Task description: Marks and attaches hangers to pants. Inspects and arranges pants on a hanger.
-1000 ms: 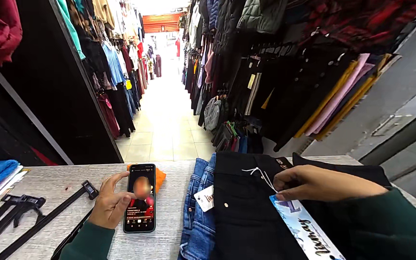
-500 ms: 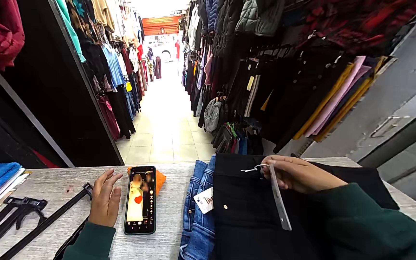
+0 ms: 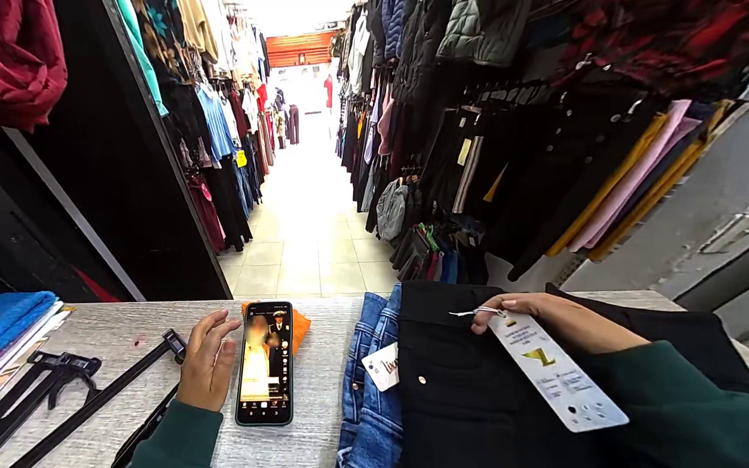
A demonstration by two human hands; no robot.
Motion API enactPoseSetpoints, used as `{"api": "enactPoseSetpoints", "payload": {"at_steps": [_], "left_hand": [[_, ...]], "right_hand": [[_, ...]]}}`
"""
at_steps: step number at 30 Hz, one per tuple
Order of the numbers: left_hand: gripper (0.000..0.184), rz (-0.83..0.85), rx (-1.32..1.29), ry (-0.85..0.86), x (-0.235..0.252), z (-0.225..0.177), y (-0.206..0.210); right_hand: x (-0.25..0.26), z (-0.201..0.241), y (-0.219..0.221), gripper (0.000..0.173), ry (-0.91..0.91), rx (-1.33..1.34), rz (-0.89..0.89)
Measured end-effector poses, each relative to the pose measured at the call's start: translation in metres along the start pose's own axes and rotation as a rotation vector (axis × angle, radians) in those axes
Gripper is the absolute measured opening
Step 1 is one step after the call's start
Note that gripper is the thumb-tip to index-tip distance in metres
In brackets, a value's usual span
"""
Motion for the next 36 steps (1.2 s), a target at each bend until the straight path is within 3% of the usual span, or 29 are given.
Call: {"api": "enactPoseSetpoints", "payload": {"at_steps": [10,16,21,36], "left_hand": [[0.067,0.037,-0.013,-0.023,0.000,-0.001,0.002],[0.052,0.145,-0.042,0.009,0.004,-0.016,-0.001],[0.065,0.103,-0.001,0.120,0.003,-0.009,0.010],[0.066,0.096,0.001,0.107,-0.001,-0.005,0.008]], "right_hand": [[-0.005,0.014,0.015,0.043,0.061,0.025,0.000],[-0.009,0.014,0.009,0.039,-0.031,0.081,0.062],[-0.008,0.015,0.009,0.040,-0.050,0.161,0.137],[-0.011,0.022,0.011,0.040,-0.069,0.153,0.155]]}}
Point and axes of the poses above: each hand's wrist, its own x-axis towards the middle knuckle, its own y-axis out of the palm, z = x × y, the point moved 2 cm from there along x, towards the middle knuckle, and after that the axes turned 2 degrees about -z, right-handed, at the moved point
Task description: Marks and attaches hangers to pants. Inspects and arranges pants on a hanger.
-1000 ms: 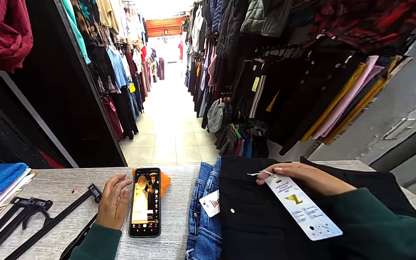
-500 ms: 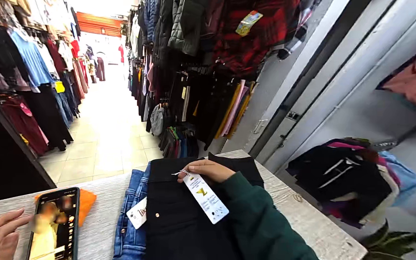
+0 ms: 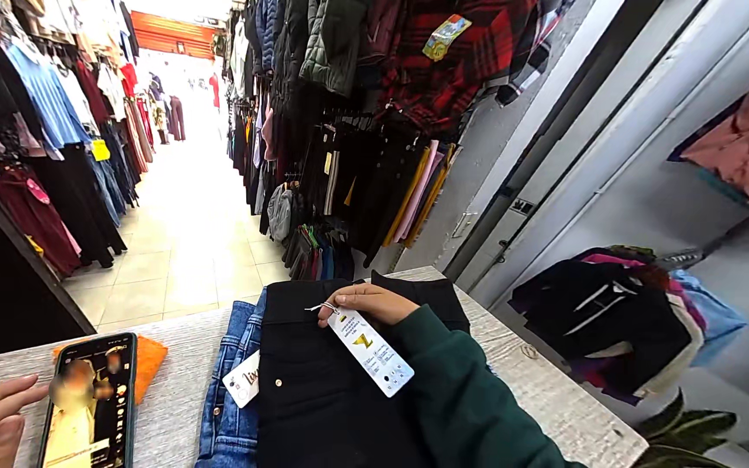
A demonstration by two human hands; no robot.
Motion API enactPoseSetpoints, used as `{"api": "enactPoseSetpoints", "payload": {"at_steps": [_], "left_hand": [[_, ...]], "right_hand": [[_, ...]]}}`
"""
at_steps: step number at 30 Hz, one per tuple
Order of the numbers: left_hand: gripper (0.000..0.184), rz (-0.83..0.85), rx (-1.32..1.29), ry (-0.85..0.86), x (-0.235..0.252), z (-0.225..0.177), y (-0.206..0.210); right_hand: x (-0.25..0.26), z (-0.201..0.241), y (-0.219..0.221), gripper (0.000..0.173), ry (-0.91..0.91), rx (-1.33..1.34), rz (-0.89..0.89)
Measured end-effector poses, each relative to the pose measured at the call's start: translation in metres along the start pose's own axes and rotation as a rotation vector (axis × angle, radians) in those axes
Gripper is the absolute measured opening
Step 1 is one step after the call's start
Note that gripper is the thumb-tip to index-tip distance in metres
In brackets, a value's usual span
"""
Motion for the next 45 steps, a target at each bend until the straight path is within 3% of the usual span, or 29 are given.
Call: {"api": "enactPoseSetpoints", "payload": {"at_steps": [7,11,13,18,21,25,28,31,33,35,38,42,45], "left_hand": [[0.062,0.029,0.013,0.012,0.000,0.003,-0.003],[0.035,0.051,0.183,0.118,0.010,-0.006,-0.033],[0.035,0.060,0.280,0.148,0.010,0.009,-0.053],[0.029,0.407,0.343,-0.197,0.000,0.036,-0.081],[0.041,0.580,0.371,-0.456,0.001,0.035,-0.085],[0.053,0.742,0.430,-0.629,0.005,0.031,-0.085],[0.048,0.847,0.457,-0.715,0.008,0.029,-0.082],[0.038,0.877,0.472,-0.708,0.009,0.026,-0.080],[0.037,0.884,0.487,-0.719,0.014,0.014,-0.077],[0.040,0.849,0.466,-0.752,0.020,-0.005,-0.074],[0.042,0.593,0.429,-0.632,0.014,0.001,-0.073],[0.043,0.302,0.338,-0.591,0.022,-0.013,-0.077],[0.046,-0.016,0.315,-0.379,0.004,0.026,-0.080]], "right_hand": [[0.000,0.001,0.001,0.041,-0.011,-0.009,0.007],[-0.003,0.005,0.002,0.040,-0.025,-0.103,-0.046],[-0.002,0.002,-0.001,0.039,-0.056,-0.158,-0.032],[0.004,-0.007,-0.006,0.034,-0.018,-0.307,-0.074],[0.009,-0.015,-0.003,0.031,-0.008,-0.399,-0.122],[0.015,-0.019,0.001,0.038,-0.001,-0.431,-0.128],[0.012,-0.011,0.005,0.036,-0.035,-0.291,-0.254],[0.011,0.017,0.020,0.041,0.000,0.127,-0.321],[0.009,0.025,0.021,0.049,-0.015,0.368,-0.273],[0.008,0.014,0.015,0.049,-0.105,0.466,-0.188],[0.014,-0.008,0.000,0.034,-0.173,0.481,-0.010],[0.010,-0.003,0.000,0.027,-0.163,0.521,0.042],[0.011,-0.006,-0.001,0.026,-0.151,0.575,0.069]]}}
Point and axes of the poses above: each hand's wrist, its own x-axis towards the middle knuckle, its own y-axis out of the palm, z = x × y, the point moved 2 cm from there along x, towards the middle knuckle, and after that the axes turned 2 degrees about -z, right-handed, at the moved point
